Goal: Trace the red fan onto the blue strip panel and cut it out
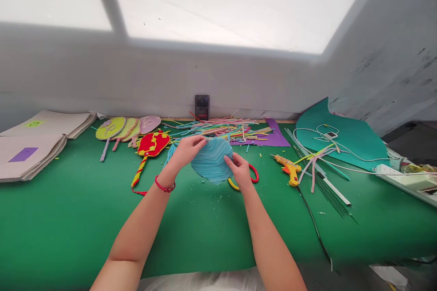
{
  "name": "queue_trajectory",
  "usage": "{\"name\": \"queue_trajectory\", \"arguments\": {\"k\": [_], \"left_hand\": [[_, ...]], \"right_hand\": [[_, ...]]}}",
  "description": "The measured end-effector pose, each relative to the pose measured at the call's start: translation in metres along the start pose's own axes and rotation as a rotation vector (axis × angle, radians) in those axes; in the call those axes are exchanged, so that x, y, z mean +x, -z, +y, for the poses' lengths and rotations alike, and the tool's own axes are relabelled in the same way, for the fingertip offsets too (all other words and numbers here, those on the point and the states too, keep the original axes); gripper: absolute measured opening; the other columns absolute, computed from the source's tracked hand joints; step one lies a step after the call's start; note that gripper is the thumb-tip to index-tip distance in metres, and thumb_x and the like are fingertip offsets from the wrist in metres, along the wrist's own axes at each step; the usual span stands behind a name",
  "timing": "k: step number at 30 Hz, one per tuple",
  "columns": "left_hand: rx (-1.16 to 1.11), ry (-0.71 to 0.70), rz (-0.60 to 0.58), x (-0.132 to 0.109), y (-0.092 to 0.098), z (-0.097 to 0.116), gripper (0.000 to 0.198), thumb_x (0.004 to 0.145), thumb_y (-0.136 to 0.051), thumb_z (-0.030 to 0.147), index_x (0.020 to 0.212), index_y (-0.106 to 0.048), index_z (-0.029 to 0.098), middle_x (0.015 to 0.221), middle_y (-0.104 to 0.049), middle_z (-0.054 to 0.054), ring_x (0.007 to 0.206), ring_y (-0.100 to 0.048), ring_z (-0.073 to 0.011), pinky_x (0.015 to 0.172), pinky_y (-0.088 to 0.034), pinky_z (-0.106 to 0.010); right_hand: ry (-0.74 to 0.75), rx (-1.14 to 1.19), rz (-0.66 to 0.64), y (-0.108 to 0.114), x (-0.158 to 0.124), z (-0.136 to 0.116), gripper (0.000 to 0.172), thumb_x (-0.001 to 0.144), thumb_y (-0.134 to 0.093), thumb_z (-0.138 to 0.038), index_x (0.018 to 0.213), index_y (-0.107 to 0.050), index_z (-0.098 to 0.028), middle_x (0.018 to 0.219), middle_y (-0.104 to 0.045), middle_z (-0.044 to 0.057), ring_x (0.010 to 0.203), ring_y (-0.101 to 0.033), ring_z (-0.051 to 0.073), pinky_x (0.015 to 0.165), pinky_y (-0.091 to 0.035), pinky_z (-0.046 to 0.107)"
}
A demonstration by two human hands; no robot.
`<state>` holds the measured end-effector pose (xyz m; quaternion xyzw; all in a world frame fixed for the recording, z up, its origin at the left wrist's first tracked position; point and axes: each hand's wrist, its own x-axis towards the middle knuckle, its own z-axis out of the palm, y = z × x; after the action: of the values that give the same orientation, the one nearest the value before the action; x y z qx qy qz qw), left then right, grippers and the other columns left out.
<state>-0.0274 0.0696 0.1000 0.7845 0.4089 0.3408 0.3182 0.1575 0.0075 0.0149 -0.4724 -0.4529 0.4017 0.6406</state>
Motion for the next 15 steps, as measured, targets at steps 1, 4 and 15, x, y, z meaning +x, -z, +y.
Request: {"name": "queue_trajectory", "arguments": {"k": [1,4,15], "left_hand": [[-0.014,-0.001,0.001,-0.0003,-0.0002,0.0007,0.037,0.086,-0.047,0.047,0.091,-0.068,0.017,0.091,-0.072,-0.004,0.085,-0.062,-0.0208,0.073,-0.045,-0.028],[-0.050,-0.001,0.007,-0.0005,-0.0011,0.0009,0.031,0.082,-0.052,0.045,0.086,-0.068,0.018,0.087,-0.071,-0.003,0.081,-0.062,-0.0195,0.072,-0.045,-0.027],[-0.002,0.002,-0.028,0.0003,-0.0014,0.0034,0.028,0.080,-0.051,0.042,0.075,-0.063,0.017,0.077,-0.068,-0.002,0.073,-0.057,-0.0171,0.067,-0.042,-0.027]], "right_hand": [[-0.010,0.012,-0.020,-0.0009,-0.0003,-0.0004,0.036,0.065,-0.075,-0.052,0.066,-0.060,-0.019,0.061,-0.053,-0.002,0.058,-0.045,0.012,0.055,-0.041,0.025],[-0.040,0.038,-0.076,-0.0024,-0.0006,0.0002,0.034,0.066,-0.075,-0.052,0.074,-0.066,-0.020,0.069,-0.061,0.001,0.064,-0.054,0.015,0.061,-0.046,0.028],[-0.035,-0.060,-0.085,0.0022,0.0005,0.0047,0.039,0.069,-0.071,-0.057,0.085,-0.071,-0.022,0.068,-0.066,0.003,0.068,-0.061,0.020,0.061,-0.051,0.031]]}}
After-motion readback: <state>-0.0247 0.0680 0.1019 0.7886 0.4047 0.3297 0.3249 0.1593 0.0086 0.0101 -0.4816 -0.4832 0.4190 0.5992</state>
